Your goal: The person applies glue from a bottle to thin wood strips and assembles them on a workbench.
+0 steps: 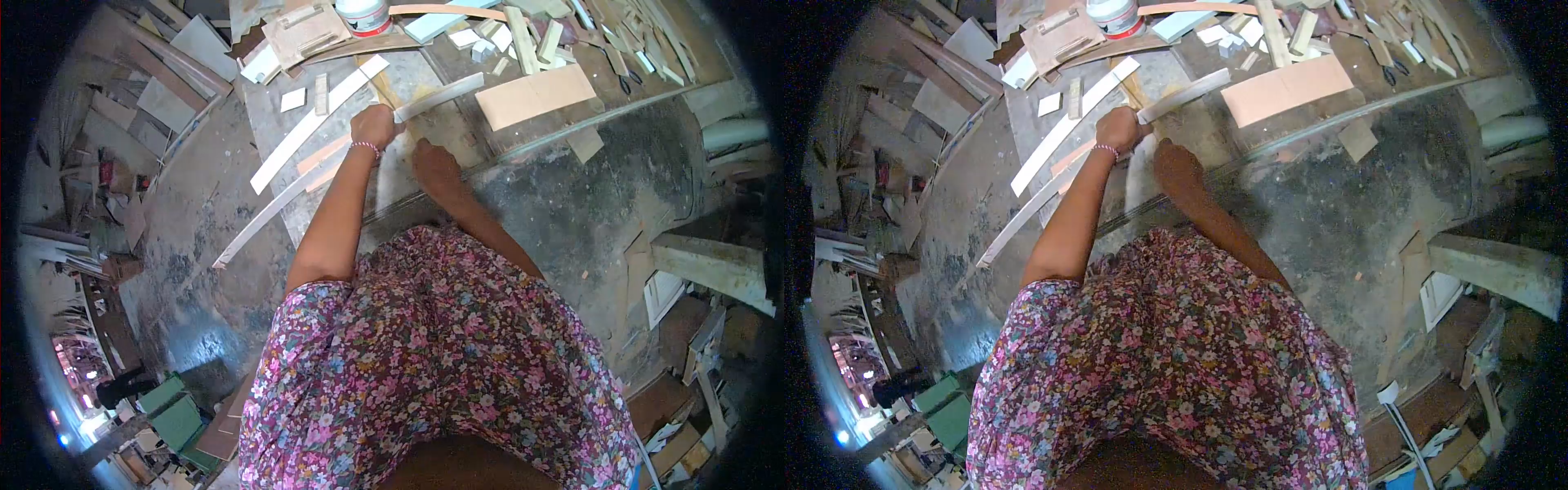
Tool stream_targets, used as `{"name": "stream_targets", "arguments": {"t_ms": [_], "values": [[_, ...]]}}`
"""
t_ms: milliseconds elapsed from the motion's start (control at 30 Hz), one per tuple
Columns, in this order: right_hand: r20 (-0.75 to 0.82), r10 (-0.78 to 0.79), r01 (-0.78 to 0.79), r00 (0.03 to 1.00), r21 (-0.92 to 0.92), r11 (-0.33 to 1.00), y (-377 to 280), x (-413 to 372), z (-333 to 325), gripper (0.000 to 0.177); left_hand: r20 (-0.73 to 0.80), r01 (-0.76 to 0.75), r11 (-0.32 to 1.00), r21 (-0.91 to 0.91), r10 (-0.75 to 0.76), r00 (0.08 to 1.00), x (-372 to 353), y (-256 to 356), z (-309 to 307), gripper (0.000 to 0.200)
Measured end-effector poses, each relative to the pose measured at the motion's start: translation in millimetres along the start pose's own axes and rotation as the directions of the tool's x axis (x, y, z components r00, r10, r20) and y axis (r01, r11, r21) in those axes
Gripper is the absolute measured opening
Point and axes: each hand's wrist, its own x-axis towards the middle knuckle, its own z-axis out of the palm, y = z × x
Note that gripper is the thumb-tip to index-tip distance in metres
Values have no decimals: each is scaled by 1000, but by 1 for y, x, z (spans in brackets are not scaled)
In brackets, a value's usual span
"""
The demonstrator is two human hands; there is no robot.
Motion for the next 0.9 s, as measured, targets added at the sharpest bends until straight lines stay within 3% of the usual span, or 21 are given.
{"name": "stream_targets", "arguments": {"t_ms": [267,367,467,633,767,900], "values": [[7,88,-88,996,38,995,-5,0,-5,20,-24,-18,1000,15,19,1000,-3,1,1,30],[93,159,-164,983,45,985,-17,5,-16,19,-47,-19,1000,22,20,999,-6,4,1,27],[0,84,-83,997,89,993,-15,21,-2,19,-102,-11,1000,28,14,995,-8,4,4,21],[13,123,-123,992,41,992,-21,44,3,20,-189,-1,1000,20,5,982,2,-6,16,16],[59,51,-51,997,4,999,-19,39,0,20,-126,-7,1000,-3,7,992,0,-5,9,18],[20,75,-75,997,-6,997,-14,9,-9,19,-60,-25,1000,-11,24,998,-1,2,4,30]]}}
